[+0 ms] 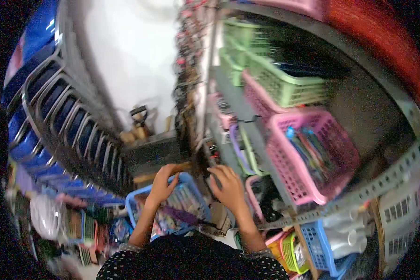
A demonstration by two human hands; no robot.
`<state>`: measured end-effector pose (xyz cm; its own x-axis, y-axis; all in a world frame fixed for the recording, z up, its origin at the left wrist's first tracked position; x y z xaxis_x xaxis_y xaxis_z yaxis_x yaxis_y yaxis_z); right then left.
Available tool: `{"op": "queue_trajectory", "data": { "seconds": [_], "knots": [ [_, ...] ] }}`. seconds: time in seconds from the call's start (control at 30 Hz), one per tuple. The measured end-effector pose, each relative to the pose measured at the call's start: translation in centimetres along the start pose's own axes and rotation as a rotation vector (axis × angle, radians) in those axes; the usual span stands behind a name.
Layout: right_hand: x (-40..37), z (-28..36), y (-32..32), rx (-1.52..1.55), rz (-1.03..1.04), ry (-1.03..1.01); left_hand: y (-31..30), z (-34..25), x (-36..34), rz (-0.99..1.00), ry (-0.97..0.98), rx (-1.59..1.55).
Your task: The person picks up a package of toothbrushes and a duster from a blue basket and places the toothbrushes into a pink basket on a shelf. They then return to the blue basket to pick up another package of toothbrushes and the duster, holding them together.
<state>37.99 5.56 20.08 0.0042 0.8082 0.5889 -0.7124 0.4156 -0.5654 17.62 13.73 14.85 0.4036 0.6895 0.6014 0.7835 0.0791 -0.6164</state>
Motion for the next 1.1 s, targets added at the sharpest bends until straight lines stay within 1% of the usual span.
{"op": "queue_trajectory", "data": {
  "seconds": [0.03,0.07,0.13,0.17,0.2,0.23,0.27,0.3,0.33,0.4,0.43,0.53,0.57,0.6,0.67,0.7,0.77,0.8,0.87,0.93,1.0,1.03,1.1],
  "knots": [
    [-0.6,-0.3,2.2,0.082,0.100,0.048,-1.1,1.5,-2.7,0.034,-0.122,0.038],
    [-1.1,-0.6,4.3,0.118,0.140,0.029,-2.1,2.8,-5.5,0.016,-0.167,0.069],
    [-2.7,-1.8,8.9,0.150,0.345,0.073,-3.4,5.1,-11.2,0.080,-0.396,0.206],
    [-3.5,-3.0,11.2,0.190,0.488,0.141,-4.1,5.8,-13.8,0.059,-0.451,0.213],
    [-4.4,-3.6,13.0,0.212,0.518,0.127,-4.6,6.2,-16.2,0.039,-0.501,0.218],
    [-5.3,-4.3,14.9,0.225,0.581,0.176,-4.9,6.3,-18.4,0.025,-0.585,0.327],
    [-6.1,-5.0,16.8,0.232,0.643,0.229,-5.2,6.5,-20.5,0.034,-0.650,0.281],
    [-6.8,-5.7,18.6,0.277,0.683,0.264,-5.5,6.2,-22.0,0.059,-0.707,0.308],
    [-7.6,-6.3,20.3,0.288,0.702,0.261,-5.7,6.0,-23.4,0.085,-0.760,0.333],
    [-9.5,-8.1,23.8,0.267,0.747,0.349,-5.2,6.2,-25.7,0.067,-0.805,0.289],
    [-10.4,-9.3,25.9,0.331,0.789,0.392,-4.8,6.5,-26.8,0.071,-0.804,0.293],
    [-11.7,-10.8,29.9,0.292,0.785,0.412,-3.8,6.8,-27.3,0.043,-0.803,0.219],
    [-11.9,-11.4,31.3,0.297,0.838,0.513,-3.3,7.4,-27.3,0.044,-0.803,0.220],
    [-12.8,-12.3,32.8,0.297,0.840,0.519,-2.8,7.5,-27.1,0.040,-0.772,0.197],
    [-13.0,-12.9,34.5,-0.011,0.731,0.410,-1.8,8.1,-26.1,0.034,-0.733,0.168],
    [-12.7,-12.7,34.9,-0.016,0.727,0.412,-1.3,8.4,-25.5,0.065,-0.727,0.135],
    [-12.7,-12.6,35.7,-0.214,0.883,0.637,0.5,10.3,-25.3,0.131,-0.711,0.114],
    [-13.4,-12.9,36.8,-0.217,0.881,0.641,0.8,10.7,-24.7,0.134,-0.709,0.110],
    [-14.4,-13.1,38.3,-0.345,0.741,0.613,1.6,11.7,-23.3,0.187,-0.753,0.089],
    [-15.0,-13.6,39.3,-0.388,0.772,0.616,2.0,12.3,-22.0,0.203,-0.728,0.117],
    [-14.5,-13.2,39.2,-0.448,0.729,0.589,3.1,13.5,-21.7,0.230,-0.688,0.075],
    [-14.6,-13.6,39.5,-0.450,0.727,0.595,3.7,14.1,-22.0,0.234,-0.685,0.071],
    [-14.7,-14.1,39.8,-0.372,0.751,0.529,4.5,14.8,-22.7,0.207,-0.648,0.023]
  ]
}}
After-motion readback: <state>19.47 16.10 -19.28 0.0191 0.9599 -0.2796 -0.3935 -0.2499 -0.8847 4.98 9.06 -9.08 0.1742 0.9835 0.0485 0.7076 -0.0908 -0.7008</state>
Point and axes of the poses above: each hand's wrist, its own x-axis towards the middle knuckle, its own y-axis out of the palm, z = x × y, the point moved 3 cm from there along x, towards the middle knuckle, and after that the axes turned 6 degrees about x, right-handed, at the moved point
